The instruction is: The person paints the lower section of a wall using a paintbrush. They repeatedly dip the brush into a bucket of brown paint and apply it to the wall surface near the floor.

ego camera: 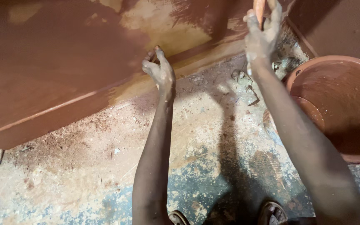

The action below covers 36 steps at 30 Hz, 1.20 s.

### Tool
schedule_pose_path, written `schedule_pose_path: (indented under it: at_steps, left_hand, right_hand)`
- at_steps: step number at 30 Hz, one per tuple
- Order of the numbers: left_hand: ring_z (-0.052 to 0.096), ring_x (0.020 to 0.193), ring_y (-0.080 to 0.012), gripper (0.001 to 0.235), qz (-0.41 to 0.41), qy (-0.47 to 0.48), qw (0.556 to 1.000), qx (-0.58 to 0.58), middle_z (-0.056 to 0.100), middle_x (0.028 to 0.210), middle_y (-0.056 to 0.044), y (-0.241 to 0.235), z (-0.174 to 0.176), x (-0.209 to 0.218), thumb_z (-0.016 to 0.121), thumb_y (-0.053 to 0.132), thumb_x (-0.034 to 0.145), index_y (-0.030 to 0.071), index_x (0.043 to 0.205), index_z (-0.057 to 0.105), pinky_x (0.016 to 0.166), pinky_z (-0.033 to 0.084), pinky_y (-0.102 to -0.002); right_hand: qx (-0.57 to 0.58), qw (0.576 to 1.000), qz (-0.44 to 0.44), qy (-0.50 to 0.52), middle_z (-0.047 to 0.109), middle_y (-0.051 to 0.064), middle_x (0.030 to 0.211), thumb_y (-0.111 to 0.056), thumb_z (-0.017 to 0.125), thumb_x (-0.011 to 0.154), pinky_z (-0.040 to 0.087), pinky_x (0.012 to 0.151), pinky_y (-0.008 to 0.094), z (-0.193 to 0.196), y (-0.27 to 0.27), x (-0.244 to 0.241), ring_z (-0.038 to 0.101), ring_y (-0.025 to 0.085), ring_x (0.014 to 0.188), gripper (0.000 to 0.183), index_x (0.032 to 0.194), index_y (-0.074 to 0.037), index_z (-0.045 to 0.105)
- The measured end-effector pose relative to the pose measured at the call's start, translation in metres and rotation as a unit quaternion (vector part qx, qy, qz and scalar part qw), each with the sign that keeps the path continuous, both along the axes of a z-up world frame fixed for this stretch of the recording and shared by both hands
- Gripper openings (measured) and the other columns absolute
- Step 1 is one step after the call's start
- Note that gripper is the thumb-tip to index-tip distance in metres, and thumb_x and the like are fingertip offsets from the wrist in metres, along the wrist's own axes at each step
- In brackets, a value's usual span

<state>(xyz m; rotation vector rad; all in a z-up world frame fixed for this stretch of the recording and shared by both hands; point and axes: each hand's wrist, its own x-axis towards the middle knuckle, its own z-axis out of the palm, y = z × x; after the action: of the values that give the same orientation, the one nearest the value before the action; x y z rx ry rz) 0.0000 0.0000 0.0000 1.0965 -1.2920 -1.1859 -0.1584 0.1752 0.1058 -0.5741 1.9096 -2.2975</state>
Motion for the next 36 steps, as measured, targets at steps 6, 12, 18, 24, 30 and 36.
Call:
schedule_pose_path:
  at_steps: [6,12,18,24,30,36]
  left_hand:
    - [0.048,0.131,-0.0357,0.066,0.001,-0.024,1.000,-0.013,0.039,0.141,-0.022,0.011,0.010,0.003,0.052,0.052,0.100,-0.002,0.137,0.044,0.112,0.040,-0.049]
    - [0.045,0.131,-0.0371,0.064,0.015,-0.019,1.000,-0.020,0.040,0.141,-0.023,0.008,0.013,0.007,0.054,0.051,0.100,-0.002,0.135,0.046,0.111,0.038,-0.051]
    - [0.050,0.128,-0.0363,0.064,0.018,-0.024,0.999,-0.013,0.041,0.140,-0.023,0.005,0.016,0.004,0.054,0.052,0.099,-0.001,0.135,0.047,0.109,0.041,-0.050]
    - [0.049,0.128,-0.0361,0.061,0.009,-0.012,1.000,-0.016,0.041,0.140,-0.022,0.010,0.019,0.002,0.053,0.051,0.100,-0.001,0.133,0.048,0.109,0.041,-0.050]
    - [0.048,0.129,-0.0353,0.059,-0.020,0.001,1.000,0.016,0.039,0.141,-0.021,0.014,0.027,0.006,0.052,0.049,0.099,0.000,0.132,0.046,0.107,0.041,-0.052]
    - [0.047,0.130,-0.0358,0.061,-0.007,-0.006,1.000,-0.015,0.041,0.140,-0.023,0.009,0.023,0.011,0.052,0.050,0.100,0.000,0.133,0.049,0.109,0.040,-0.051]
  right_hand:
    - [0.153,0.946,0.199,0.206,0.060,0.020,0.143,-0.002,0.073,0.098,0.061,0.078,0.026,-0.072,-0.018,-0.019,0.065,0.013,0.104,0.061,0.153,-0.019,0.051]
    - [0.423,0.879,0.204,0.076,0.064,0.009,0.140,-0.019,0.067,0.097,0.059,0.063,0.040,-0.047,0.003,-0.003,0.068,0.034,0.080,0.056,0.150,-0.028,0.051]
    - [0.082,0.924,0.153,0.340,0.068,0.017,0.133,-0.004,0.076,0.098,0.067,0.082,0.030,-0.004,0.016,-0.010,0.073,0.021,0.106,0.045,0.140,-0.007,0.060]
    - [0.057,0.949,0.115,0.288,0.068,0.018,0.131,-0.003,0.070,0.103,0.067,0.056,0.028,0.002,0.008,0.016,0.076,0.020,0.083,0.045,0.145,-0.006,0.056]
    - [0.360,0.886,0.188,0.226,0.073,0.017,0.099,-0.019,0.057,0.107,0.052,0.041,0.028,-0.013,0.015,0.015,0.068,0.014,0.060,0.032,0.137,-0.009,0.062]
    - [0.359,0.902,0.171,0.168,0.074,0.014,0.098,-0.010,0.063,0.099,0.053,0.036,0.027,-0.006,0.011,0.032,0.063,0.014,0.050,0.036,0.135,-0.012,0.064]
